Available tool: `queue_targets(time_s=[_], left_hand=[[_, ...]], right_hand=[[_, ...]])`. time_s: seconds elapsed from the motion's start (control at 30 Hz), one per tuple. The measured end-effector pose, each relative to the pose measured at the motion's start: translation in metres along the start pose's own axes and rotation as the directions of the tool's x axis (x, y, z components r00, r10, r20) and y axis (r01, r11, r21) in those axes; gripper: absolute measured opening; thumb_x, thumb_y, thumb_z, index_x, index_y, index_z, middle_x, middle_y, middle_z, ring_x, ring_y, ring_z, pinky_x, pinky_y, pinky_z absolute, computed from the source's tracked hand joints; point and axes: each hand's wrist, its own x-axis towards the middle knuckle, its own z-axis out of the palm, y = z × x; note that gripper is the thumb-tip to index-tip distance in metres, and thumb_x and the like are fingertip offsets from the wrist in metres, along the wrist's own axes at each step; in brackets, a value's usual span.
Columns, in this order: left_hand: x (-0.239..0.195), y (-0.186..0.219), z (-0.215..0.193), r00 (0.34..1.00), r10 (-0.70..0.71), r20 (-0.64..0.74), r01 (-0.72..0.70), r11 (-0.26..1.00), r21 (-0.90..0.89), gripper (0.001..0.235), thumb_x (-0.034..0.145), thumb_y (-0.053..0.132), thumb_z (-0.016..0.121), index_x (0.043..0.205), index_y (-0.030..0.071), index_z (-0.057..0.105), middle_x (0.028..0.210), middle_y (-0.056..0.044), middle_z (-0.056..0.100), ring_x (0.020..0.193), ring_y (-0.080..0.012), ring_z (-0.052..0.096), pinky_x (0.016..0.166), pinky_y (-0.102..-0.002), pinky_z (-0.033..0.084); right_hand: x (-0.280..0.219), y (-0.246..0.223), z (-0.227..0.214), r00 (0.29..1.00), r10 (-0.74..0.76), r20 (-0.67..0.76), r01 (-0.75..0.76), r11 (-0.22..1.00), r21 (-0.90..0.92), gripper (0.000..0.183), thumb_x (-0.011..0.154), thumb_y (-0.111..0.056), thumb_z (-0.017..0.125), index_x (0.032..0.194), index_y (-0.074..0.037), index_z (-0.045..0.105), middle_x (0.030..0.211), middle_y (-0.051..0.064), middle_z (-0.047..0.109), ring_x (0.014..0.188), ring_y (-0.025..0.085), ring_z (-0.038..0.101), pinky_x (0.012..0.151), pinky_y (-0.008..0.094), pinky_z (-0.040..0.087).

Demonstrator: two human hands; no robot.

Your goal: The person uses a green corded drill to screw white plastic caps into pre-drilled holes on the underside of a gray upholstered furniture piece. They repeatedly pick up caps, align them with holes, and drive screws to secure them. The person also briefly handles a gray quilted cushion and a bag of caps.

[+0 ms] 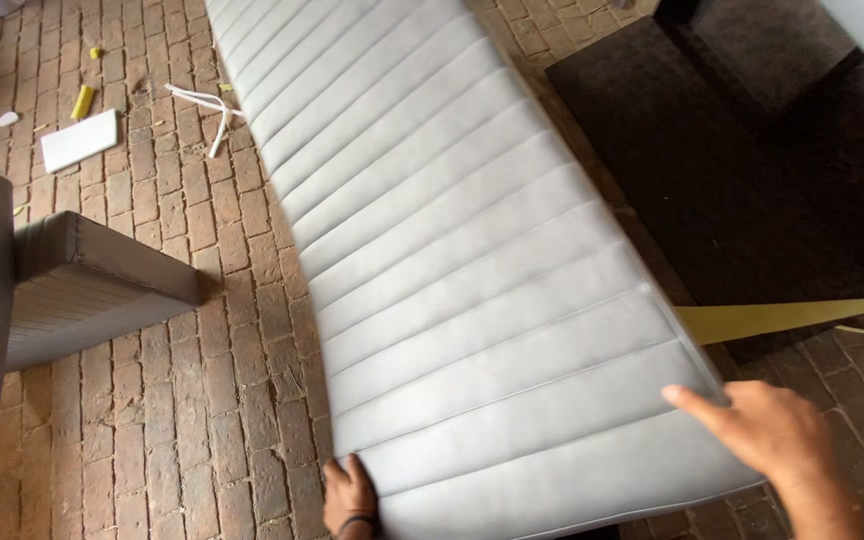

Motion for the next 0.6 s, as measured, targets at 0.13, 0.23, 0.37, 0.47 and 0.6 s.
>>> queue_targets(time_s=[0.13,0.23,0.37,0.47,0.6], left_hand=[[0.008,0.014,-0.046,0.992,-0.114,0.060,0.108,0.990,0.092,0.082,0.102,0.068,0.040,0.150,0.002,0.046,0.150,-0.025,0.053,0.134,-0.0367,0.056,0.109,-0.053,0.049],[-0.034,0.088,-0.041,0.821,0.568,-0.056,-0.570,0.814,-0.113,0.074,0.098,0.054,0.055,0.147,0.000,0.045,0.161,-0.022,0.035,0.150,-0.0364,0.031,0.122,-0.046,0.027],[-0.106,0.210,-0.050,0.675,0.737,-0.019,-0.683,0.615,-0.394,0.067,0.095,0.053,0.055,0.150,0.016,0.048,0.167,-0.015,0.029,0.152,-0.0330,0.032,0.119,-0.042,0.032],[-0.140,0.272,-0.084,0.614,0.789,0.013,-0.741,0.582,-0.334,0.088,0.086,0.062,0.065,0.157,0.017,0.037,0.171,-0.014,0.020,0.154,-0.0352,0.027,0.121,-0.045,0.029],[-0.147,0.295,-0.123,0.754,0.654,0.058,-0.618,0.737,-0.272,0.107,0.077,0.058,0.074,0.163,0.019,0.024,0.171,-0.012,0.010,0.157,-0.0331,0.015,0.115,-0.057,0.021]], right_hand=[[-0.066,-0.043,-0.017,0.965,-0.259,-0.041,0.257,0.966,-0.037,0.082,0.071,-0.092,0.054,0.054,-0.012,0.060,0.042,-0.006,0.042,0.039,0.011,0.040,0.042,0.028,0.027],[-0.100,-0.069,-0.027,0.920,-0.391,0.030,0.388,0.919,0.071,0.083,0.066,-0.089,0.054,0.070,-0.011,0.082,0.037,0.000,0.054,0.035,0.010,0.056,0.039,0.027,0.039],[-0.136,-0.084,-0.036,0.759,-0.650,0.048,0.609,0.734,0.301,0.095,0.070,-0.077,0.058,0.123,0.001,0.071,0.055,0.016,0.072,0.051,0.022,0.073,0.050,0.034,0.055],[-0.152,-0.088,-0.034,0.573,-0.818,-0.037,0.731,0.491,0.473,0.090,0.077,-0.069,0.065,0.124,0.008,0.068,0.084,0.025,0.077,0.080,0.028,0.079,0.073,0.037,0.063],[-0.133,-0.089,-0.019,0.540,-0.837,0.092,0.418,0.361,0.834,0.072,0.079,-0.050,0.067,0.126,0.005,0.070,0.119,0.025,0.076,0.112,0.031,0.076,0.098,0.041,0.059]])
